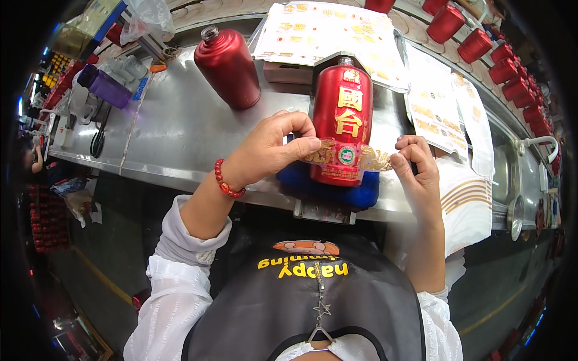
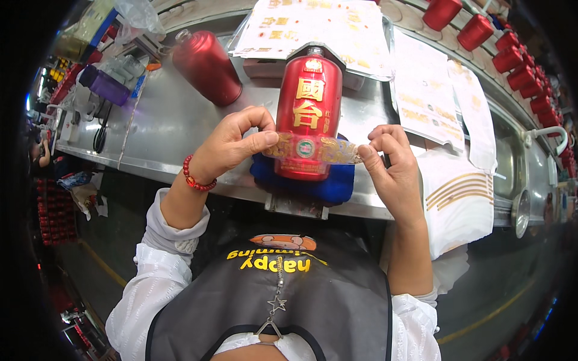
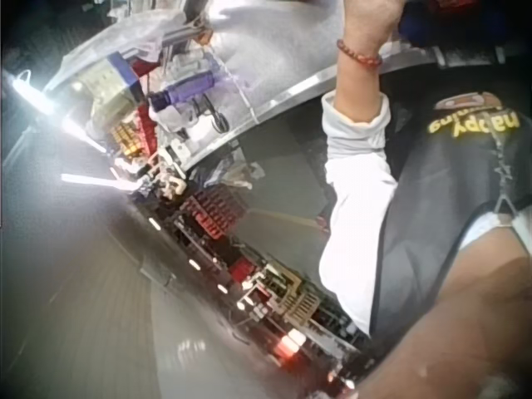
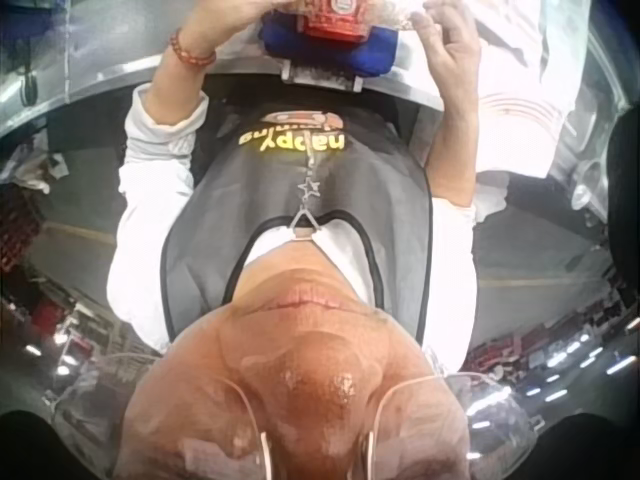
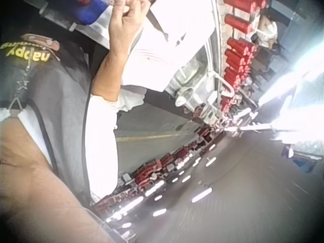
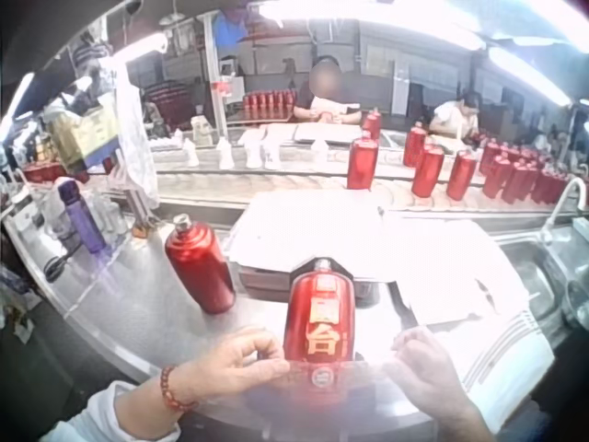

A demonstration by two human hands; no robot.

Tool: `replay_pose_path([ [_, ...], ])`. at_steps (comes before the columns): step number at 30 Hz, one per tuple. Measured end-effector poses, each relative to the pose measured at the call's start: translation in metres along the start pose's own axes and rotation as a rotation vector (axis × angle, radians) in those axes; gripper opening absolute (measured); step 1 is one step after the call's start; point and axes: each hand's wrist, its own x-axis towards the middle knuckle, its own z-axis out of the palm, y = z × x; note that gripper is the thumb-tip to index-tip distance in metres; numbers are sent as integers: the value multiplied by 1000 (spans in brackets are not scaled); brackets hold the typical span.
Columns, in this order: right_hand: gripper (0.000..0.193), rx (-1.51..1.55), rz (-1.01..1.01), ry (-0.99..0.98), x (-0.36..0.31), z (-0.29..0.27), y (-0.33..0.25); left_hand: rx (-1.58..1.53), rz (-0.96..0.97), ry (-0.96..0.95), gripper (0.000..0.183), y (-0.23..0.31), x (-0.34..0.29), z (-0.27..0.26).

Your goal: The person applies gold decorative stickers to red cylindrical containers. They peel each sticker from a sheet, position it on the container, and smooth it with a small tool and a green pad. The person repeats this process on multiple containers, handling them one at a time.

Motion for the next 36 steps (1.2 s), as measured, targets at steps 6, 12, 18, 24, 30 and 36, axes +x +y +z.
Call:
replay_pose_path([
  [6, 24, 18, -1, -1, 2, 5, 3, 91, 38, -5, 24, -3, 3, -2],
  [12, 24, 45, 64, -65, 3, 5, 8, 132, 45, 4, 24, -2, 4, -2],
  [18, 25, 57, 9, -21, 5, 10, 11, 158, 75, 14, 23, -2, 4, -2],
  [24, 18, 0, 15, -51, 6, 11, 14, 218, 83, 28, 23, -1, 3, -1],
  [30, 35, -253, -110, 134, -3, 14, 8, 213, 194, 306, 36, -16, -3, 11],
  [36, 49, -80, -197, -36, -21, 42, -14, 94, 236, 397, 66, -34, 0, 47],
])
